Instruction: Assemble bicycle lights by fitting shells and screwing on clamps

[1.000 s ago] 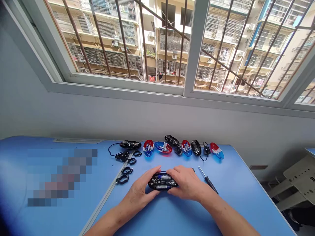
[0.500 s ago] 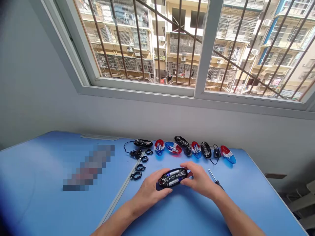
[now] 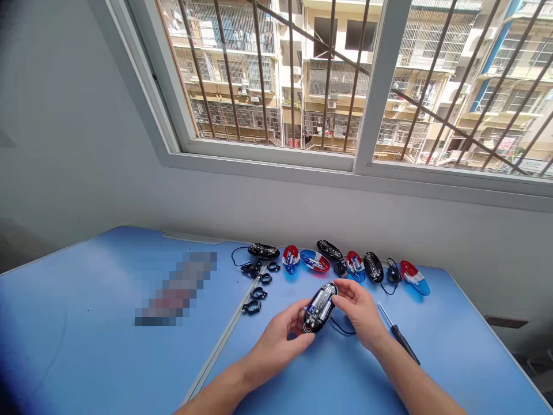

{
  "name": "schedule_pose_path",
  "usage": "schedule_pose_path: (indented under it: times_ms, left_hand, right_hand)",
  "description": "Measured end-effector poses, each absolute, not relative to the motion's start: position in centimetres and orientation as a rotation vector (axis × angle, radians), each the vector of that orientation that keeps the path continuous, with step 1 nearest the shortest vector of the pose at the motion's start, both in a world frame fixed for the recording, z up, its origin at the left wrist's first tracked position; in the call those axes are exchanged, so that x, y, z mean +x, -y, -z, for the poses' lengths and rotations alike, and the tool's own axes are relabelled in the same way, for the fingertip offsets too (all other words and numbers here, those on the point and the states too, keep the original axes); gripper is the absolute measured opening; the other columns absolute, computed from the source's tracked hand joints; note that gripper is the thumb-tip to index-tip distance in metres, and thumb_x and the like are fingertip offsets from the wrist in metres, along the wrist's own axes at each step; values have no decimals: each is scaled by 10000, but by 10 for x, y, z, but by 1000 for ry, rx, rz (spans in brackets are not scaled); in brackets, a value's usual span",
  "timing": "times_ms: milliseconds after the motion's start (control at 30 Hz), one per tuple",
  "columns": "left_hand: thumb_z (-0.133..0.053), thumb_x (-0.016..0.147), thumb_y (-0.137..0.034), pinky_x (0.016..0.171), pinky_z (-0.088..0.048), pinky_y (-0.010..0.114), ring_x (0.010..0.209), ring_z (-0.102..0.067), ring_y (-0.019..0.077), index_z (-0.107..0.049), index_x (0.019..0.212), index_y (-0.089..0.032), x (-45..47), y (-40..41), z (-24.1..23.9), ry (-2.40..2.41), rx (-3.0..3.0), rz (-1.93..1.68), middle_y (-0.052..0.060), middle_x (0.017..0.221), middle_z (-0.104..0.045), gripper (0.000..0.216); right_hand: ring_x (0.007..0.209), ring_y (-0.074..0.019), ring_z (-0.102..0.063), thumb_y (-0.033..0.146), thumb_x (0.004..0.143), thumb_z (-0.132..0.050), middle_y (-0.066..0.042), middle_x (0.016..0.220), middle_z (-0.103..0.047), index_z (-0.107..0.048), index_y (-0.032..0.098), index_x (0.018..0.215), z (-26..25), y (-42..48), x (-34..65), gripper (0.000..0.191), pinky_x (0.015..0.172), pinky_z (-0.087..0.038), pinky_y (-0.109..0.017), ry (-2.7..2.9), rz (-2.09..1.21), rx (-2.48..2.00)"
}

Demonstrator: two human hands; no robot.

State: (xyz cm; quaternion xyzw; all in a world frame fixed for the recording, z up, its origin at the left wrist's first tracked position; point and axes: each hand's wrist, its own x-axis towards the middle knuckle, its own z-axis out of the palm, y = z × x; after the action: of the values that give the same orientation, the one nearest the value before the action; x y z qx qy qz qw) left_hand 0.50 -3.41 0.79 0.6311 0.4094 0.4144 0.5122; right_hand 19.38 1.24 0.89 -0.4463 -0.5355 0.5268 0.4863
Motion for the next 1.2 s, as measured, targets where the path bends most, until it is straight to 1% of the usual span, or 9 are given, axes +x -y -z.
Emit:
schedule_pose_path:
  times_ms: [100, 200, 267, 467, 667, 867, 967, 1033, 1200]
  left_hand:
    - [-617, 685, -87, 723, -458, 286, 793, -598, 184, -535, 1226, -153, 10, 37, 1, -913, 1416, -1006, 11, 844, -637, 551]
    - [-676, 646, -83, 734, -455, 295, 791, -623, 184, -398, 1363, -148, 14, 37, 9, -839, 1226, -1011, 5, 834, -630, 772]
    - [-698, 630, -91, 723, -458, 297, 780, -640, 188, -360, 1385, -146, 14, 37, 9, -809, 1109, -968, 0, 806, -638, 829]
    - [-737, 730, -236, 772, -485, 337, 797, -683, 203, -517, 1205, -137, 7, 40, -13, -673, 949, -769, 81, 847, -717, 533]
    - [-675, 854, -411, 767, -493, 350, 824, -711, 219, -463, 1281, -192, 3, 37, -14, -522, 813, -739, 120, 975, -718, 525]
    - [-614, 872, -506, 754, -517, 398, 825, -720, 277, -598, 1091, -138, 1, 31, -6, -429, 752, -739, 133, 931, -731, 429]
    - [-578, 884, -532, 756, -521, 385, 808, -715, 269, -649, 1008, -102, -5, 26, -11, -428, 708, -808, 156, 931, -742, 453]
    - [-531, 919, -513, 755, -527, 392, 810, -710, 269, -658, 1001, -105, -10, 22, -17, -443, 676, -906, 148, 937, -745, 435]
    - [-366, 1013, -416, 763, -548, 403, 812, -700, 247, -658, 945, -121, -17, 13, -24, -529, 555, -1104, 116, 896, -745, 421]
  right_hand:
    - [1062, -300, -638, 521, 609, -805, -115, 1046, -715, -663, 195, 1020, -9, -10, 191, 543, 925, -496, -441, 1263, -1345, -1077]
    - [1044, -300, -644, 523, 615, -800, -111, 1028, -720, -673, 195, 1004, -9, -8, 188, 524, 899, -510, -437, 1271, -1356, -1077]
    - [1029, -296, -650, 530, 618, -796, -108, 1026, -722, -678, 197, 992, -10, -7, 186, 515, 888, -517, -435, 1285, -1353, -1078]
    - [1053, -277, -644, 547, 684, -747, -104, 1102, -706, -662, 209, 1003, -22, 0, 181, 473, 945, -496, -455, 1387, -1366, -1012]
    - [1134, -249, -613, 470, 820, -642, -92, 1193, -670, -585, 245, 1137, -31, 11, 177, 393, 983, -485, -461, 1590, -1311, -867]
    - [1192, -217, -572, 336, 902, -520, -83, 1240, -644, -523, 241, 1250, -35, 15, 175, 360, 1015, -458, -449, 1814, -1086, -899]
    - [1195, -219, -556, 292, 914, -467, -82, 1255, -627, -521, 239, 1256, -41, 10, 188, 351, 973, -473, -425, 1883, -861, -988]
    - [1114, -224, -598, 265, 912, -454, -78, 1191, -658, -554, 240, 1217, -43, 8, 198, 322, 894, -505, -396, 1988, -789, -1118]
    - [917, -242, -623, 210, 855, -562, -66, 1003, -692, -610, 242, 1126, -33, 17, 194, 276, 754, -507, -345, 2541, -557, -1240]
